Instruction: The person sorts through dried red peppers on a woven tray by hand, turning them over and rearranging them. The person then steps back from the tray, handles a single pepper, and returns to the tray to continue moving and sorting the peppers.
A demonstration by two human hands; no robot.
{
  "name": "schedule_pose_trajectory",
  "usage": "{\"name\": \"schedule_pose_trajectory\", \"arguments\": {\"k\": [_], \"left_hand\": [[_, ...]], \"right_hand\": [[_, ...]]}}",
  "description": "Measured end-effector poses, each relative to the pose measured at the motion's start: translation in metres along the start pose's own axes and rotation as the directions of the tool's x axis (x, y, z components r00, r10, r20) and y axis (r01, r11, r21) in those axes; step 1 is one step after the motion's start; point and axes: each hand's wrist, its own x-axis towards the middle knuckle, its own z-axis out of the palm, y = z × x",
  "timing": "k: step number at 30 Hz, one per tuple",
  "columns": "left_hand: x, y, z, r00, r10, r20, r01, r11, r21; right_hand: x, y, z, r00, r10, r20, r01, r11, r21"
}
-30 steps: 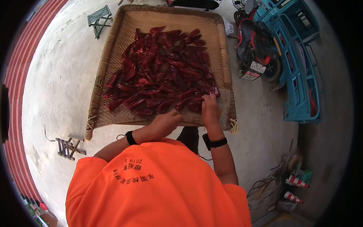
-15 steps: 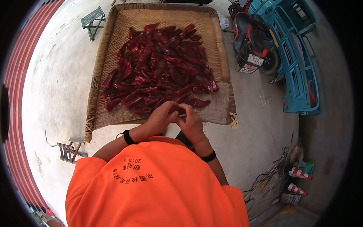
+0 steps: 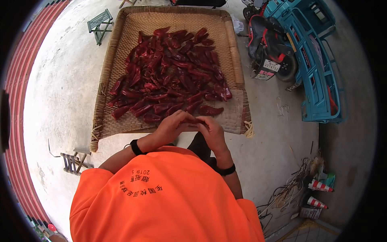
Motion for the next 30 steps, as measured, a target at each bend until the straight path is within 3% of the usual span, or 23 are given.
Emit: {"name": "schedule_pose_trajectory", "arguments": {"k": [4,7,10,18,25,30], "left_hand": [[-0.003,0.002,0.003,0.999,0.015,-0.036,-0.012,0.997,0.075],[-0.004,-0.011,0.006,0.999,0.034,-0.001,-0.033,0.988,0.149],[-0.006,-0.014,0.007,0.999,0.035,0.027,-0.039,0.986,0.165],[-0.006,-0.024,0.010,0.995,0.006,0.097,-0.025,0.981,0.191],[-0.005,-0.026,0.009,0.998,0.020,0.062,-0.031,0.981,0.190],[-0.005,-0.024,0.007,0.998,0.036,0.054,-0.044,0.985,0.164]], "right_hand": [[0.015,0.009,-0.014,0.933,-0.283,-0.223,0.170,0.891,-0.422],[0.021,0.026,-0.019,0.891,-0.214,-0.401,-0.020,0.863,-0.505],[0.026,0.036,-0.023,0.859,-0.261,-0.440,-0.087,0.773,-0.628],[0.043,0.049,-0.024,0.870,-0.297,-0.395,-0.070,0.716,-0.694],[0.043,0.059,-0.027,0.911,-0.269,-0.311,-0.032,0.708,-0.706],[0.050,0.062,-0.032,0.866,-0.239,-0.439,-0.119,0.754,-0.646]]}}
